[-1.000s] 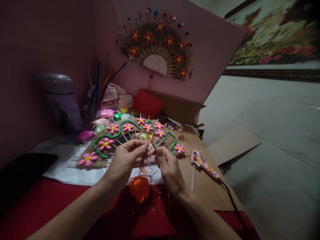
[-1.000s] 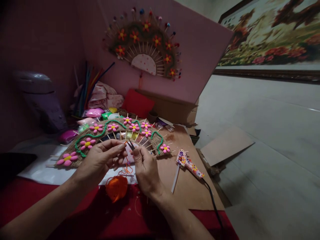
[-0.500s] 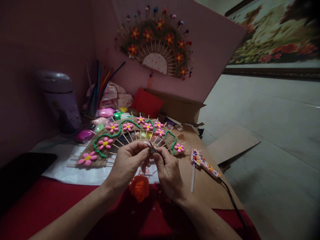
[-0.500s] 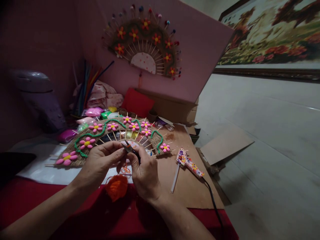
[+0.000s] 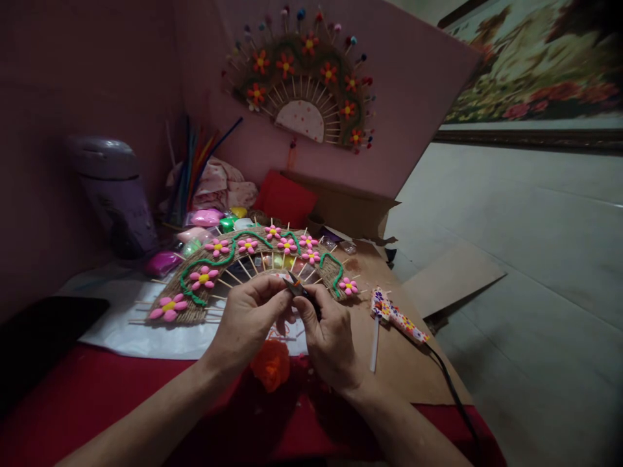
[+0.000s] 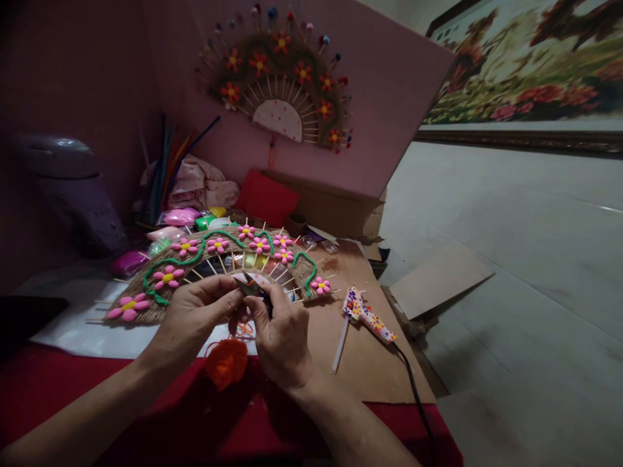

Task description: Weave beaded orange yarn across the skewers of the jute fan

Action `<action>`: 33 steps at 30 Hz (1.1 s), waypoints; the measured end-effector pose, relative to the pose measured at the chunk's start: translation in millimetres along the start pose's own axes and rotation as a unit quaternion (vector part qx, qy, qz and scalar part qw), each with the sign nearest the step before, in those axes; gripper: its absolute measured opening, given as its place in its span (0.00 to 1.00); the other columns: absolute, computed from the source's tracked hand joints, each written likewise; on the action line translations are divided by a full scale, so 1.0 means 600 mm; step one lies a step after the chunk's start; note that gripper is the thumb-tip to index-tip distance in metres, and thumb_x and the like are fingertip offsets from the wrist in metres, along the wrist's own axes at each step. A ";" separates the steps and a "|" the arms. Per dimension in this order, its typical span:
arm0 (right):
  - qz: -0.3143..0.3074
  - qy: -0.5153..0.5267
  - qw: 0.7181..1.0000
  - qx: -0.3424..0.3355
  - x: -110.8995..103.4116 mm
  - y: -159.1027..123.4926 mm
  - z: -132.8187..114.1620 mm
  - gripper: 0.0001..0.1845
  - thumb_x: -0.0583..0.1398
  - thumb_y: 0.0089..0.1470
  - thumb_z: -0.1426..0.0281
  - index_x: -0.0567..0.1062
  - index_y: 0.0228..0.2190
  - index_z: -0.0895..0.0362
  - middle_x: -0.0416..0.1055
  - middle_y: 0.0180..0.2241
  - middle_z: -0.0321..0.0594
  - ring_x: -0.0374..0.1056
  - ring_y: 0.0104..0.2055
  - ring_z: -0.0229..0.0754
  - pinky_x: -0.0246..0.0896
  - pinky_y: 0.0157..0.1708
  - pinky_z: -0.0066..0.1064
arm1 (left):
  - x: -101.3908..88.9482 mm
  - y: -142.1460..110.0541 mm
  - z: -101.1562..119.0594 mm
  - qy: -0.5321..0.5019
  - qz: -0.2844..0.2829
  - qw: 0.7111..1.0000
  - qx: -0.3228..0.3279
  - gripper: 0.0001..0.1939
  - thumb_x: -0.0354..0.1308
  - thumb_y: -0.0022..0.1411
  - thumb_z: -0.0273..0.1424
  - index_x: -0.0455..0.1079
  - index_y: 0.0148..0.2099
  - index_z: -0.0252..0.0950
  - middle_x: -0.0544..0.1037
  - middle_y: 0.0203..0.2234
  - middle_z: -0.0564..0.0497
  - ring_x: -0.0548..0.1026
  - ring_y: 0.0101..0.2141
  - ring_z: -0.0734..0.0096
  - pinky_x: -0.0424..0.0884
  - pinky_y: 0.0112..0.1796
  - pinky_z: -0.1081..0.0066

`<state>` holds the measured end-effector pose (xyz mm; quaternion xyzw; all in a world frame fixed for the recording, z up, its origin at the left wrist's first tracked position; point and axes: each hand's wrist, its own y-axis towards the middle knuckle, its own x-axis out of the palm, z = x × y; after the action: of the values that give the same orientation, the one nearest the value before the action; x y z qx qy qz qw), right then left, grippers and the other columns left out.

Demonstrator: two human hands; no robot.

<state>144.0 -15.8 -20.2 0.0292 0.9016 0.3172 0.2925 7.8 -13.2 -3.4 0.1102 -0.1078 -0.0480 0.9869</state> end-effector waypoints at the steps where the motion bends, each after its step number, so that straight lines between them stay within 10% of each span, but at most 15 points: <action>1: 0.004 -0.006 1.000 -0.001 0.000 0.000 0.000 0.13 0.53 0.61 0.65 0.73 0.39 0.59 0.75 0.30 0.40 0.71 0.29 0.40 0.59 0.29 0.28 | 0.000 0.000 0.000 0.003 -0.002 1.000 0.002 0.06 0.59 0.55 0.29 0.72 0.28 0.31 0.72 0.19 0.53 0.70 0.19 0.77 0.68 0.19 0.77; 23: 0.027 -0.022 0.999 0.008 0.005 -0.003 0.001 0.13 0.53 0.61 0.63 0.73 0.33 0.58 0.72 0.24 0.37 0.66 0.24 0.38 0.54 0.26 0.28 | 0.003 0.002 0.006 -0.024 -0.017 0.999 -0.040 0.06 0.61 0.52 0.27 0.73 0.26 0.30 0.74 0.17 0.52 0.71 0.18 0.75 0.69 0.19 0.77; 33: 0.049 0.215 0.967 0.126 0.002 0.013 0.025 0.17 0.54 0.59 0.55 0.69 0.32 0.56 0.66 0.26 0.34 0.60 0.26 0.35 0.55 0.24 0.26 | -0.009 0.012 -0.005 -0.158 -0.025 0.979 -0.129 0.09 0.65 0.52 0.29 0.73 0.33 0.28 0.78 0.25 0.47 0.73 0.20 0.77 0.68 0.19 0.80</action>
<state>150.1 -0.8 -25.3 0.0409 0.9735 0.2141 0.0697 3.6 -4.9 -5.5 -0.0246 -0.2521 -0.1029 0.9619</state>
